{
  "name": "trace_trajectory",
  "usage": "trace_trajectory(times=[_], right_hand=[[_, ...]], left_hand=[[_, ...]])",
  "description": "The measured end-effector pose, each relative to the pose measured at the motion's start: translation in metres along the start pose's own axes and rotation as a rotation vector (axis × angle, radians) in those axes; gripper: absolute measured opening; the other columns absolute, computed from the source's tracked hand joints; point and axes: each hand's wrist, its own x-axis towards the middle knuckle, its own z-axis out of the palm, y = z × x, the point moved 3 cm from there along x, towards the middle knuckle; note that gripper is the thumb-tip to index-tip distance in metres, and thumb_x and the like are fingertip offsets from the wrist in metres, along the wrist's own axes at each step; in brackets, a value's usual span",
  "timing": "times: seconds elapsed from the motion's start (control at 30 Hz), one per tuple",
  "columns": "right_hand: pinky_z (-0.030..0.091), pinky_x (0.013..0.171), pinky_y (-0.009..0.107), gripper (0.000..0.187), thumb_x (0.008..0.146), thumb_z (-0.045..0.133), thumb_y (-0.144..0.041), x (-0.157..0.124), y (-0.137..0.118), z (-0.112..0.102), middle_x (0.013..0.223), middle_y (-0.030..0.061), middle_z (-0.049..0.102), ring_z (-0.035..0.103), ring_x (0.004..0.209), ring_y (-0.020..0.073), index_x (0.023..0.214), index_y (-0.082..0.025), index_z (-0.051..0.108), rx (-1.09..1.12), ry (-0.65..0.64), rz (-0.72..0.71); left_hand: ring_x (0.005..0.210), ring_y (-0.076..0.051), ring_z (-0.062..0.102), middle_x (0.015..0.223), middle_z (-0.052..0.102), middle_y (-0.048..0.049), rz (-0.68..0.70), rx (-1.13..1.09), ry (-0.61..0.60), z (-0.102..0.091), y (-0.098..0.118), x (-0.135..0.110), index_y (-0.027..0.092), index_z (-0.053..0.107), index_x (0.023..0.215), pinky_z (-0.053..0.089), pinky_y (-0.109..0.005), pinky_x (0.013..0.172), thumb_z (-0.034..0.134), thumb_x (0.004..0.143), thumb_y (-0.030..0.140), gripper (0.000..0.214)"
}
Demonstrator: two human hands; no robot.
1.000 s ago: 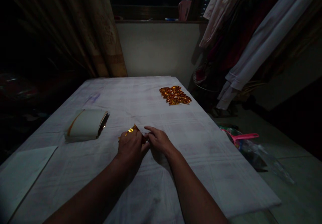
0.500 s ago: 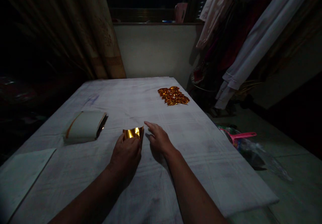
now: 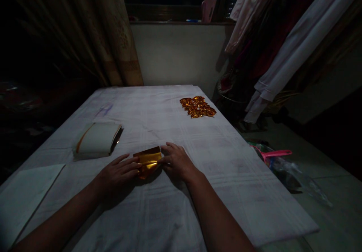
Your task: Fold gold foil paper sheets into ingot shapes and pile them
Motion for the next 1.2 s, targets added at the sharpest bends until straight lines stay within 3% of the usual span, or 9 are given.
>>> trace_trajectory(times=[0.17, 0.33, 0.57, 0.8, 1.2], right_hand=[[0.045, 0.104, 0.052, 0.033, 0.078, 0.080, -0.016, -0.004, -0.003, 0.005, 0.141, 0.0043, 0.062, 0.049, 0.137, 0.0327, 0.104, -0.036, 0.079, -0.004, 0.041, -0.051], [0.042, 0.106, 0.054, 0.034, 0.079, 0.079, -0.018, -0.013, -0.007, 0.003, 0.145, 0.0085, 0.058, 0.046, 0.139, 0.0333, 0.109, -0.032, 0.077, -0.006, 0.079, -0.065], [0.042, 0.104, 0.054, 0.026, 0.083, 0.076, -0.019, -0.017, -0.010, 0.013, 0.137, 0.0070, 0.065, 0.052, 0.134, 0.0331, 0.105, -0.032, 0.078, 0.046, 0.163, -0.018], [0.041, 0.104, 0.057, 0.007, 0.085, 0.075, -0.027, -0.013, -0.004, 0.018, 0.130, 0.0076, 0.069, 0.054, 0.131, 0.0340, 0.091, -0.029, 0.079, 0.104, 0.182, 0.100], [0.039, 0.105, 0.054, 0.006, 0.087, 0.067, -0.024, -0.012, -0.014, 0.019, 0.129, 0.0087, 0.069, 0.054, 0.131, 0.0321, 0.083, -0.023, 0.071, 0.083, 0.236, 0.146]], left_hand=[[0.094, -0.021, 0.070, 0.103, 0.075, -0.0061, -0.309, -0.061, -0.074, 0.000, 0.016, -0.002, 0.021, 0.066, 0.098, 0.049, -0.046, 0.098, 0.050, 0.096, 0.013, 0.018], [0.080, -0.022, 0.064, 0.090, 0.071, -0.0056, -0.447, -0.094, -0.045, 0.003, 0.027, 0.000, 0.021, 0.067, 0.090, 0.052, -0.038, 0.075, 0.058, 0.095, 0.022, 0.011], [0.086, -0.022, 0.062, 0.091, 0.069, -0.0041, -0.599, -0.207, -0.082, 0.010, 0.022, -0.011, 0.022, 0.068, 0.094, 0.048, -0.039, 0.080, 0.059, 0.095, 0.025, 0.010], [0.083, -0.023, 0.059, 0.084, 0.067, -0.0036, -0.693, -0.203, -0.099, 0.009, 0.020, -0.006, 0.020, 0.065, 0.082, 0.045, -0.039, 0.079, 0.059, 0.094, 0.029, 0.016], [0.078, -0.023, 0.057, 0.075, 0.062, -0.0032, -0.777, -0.082, -0.126, 0.008, 0.020, -0.002, 0.021, 0.056, 0.071, 0.041, -0.038, 0.075, 0.055, 0.095, 0.034, 0.027]])
